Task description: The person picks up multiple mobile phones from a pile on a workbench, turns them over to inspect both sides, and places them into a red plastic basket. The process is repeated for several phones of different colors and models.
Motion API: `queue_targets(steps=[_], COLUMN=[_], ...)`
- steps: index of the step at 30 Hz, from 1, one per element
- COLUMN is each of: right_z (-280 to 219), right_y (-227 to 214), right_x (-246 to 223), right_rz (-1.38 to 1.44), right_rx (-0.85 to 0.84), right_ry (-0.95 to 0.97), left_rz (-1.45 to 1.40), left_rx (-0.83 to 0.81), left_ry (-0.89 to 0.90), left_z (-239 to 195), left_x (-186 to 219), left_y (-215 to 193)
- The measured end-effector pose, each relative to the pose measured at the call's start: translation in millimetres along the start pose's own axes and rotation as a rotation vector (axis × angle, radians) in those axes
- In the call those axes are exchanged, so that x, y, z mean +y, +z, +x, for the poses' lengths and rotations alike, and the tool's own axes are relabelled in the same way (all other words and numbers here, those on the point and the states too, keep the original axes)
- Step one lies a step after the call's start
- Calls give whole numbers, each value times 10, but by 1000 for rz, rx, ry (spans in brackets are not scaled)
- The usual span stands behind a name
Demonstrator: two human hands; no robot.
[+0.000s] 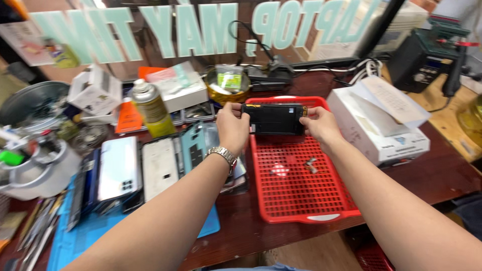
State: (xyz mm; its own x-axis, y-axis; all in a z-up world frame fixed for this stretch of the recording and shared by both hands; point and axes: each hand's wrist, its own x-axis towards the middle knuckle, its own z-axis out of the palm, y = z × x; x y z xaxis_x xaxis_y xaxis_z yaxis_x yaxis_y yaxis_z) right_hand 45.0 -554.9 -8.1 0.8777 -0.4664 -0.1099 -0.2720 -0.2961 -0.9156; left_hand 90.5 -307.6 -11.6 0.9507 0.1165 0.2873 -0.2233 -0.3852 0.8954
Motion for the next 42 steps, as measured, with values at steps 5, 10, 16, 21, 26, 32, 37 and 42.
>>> queue_targets(steps=[5, 10, 16, 21, 26, 32, 37, 42], right_z=[120, 249, 309, 277, 160, 160, 187, 34], right_y=[-356, -312, -78, 36, 104, 167, 390, 852], right_x=[282, 598, 737, 645, 585, 425, 134, -308], right_rz=[-191, -268, -248, -266, -285, -262, -90, 79], right_rx=[156, 130, 39, 22, -6, 12, 121, -67], right_ry=[-12, -29, 25, 57, 8, 121, -214, -289], left_rz=[69, 141, 226, 138, -14, -109, -225, -105], left_rx=[-150, -243, -322, -372, -415, -493, -427, -153], left_ry=[0, -143, -281, -416, -512, -485, -322, -60], left_z=[-175, -342, -371, -360, -361, -279, -147, -46], left_x=[83, -11, 10, 59, -32, -1, 120, 39], left_y=[566, 878, 977, 1024, 1068, 948, 569, -166])
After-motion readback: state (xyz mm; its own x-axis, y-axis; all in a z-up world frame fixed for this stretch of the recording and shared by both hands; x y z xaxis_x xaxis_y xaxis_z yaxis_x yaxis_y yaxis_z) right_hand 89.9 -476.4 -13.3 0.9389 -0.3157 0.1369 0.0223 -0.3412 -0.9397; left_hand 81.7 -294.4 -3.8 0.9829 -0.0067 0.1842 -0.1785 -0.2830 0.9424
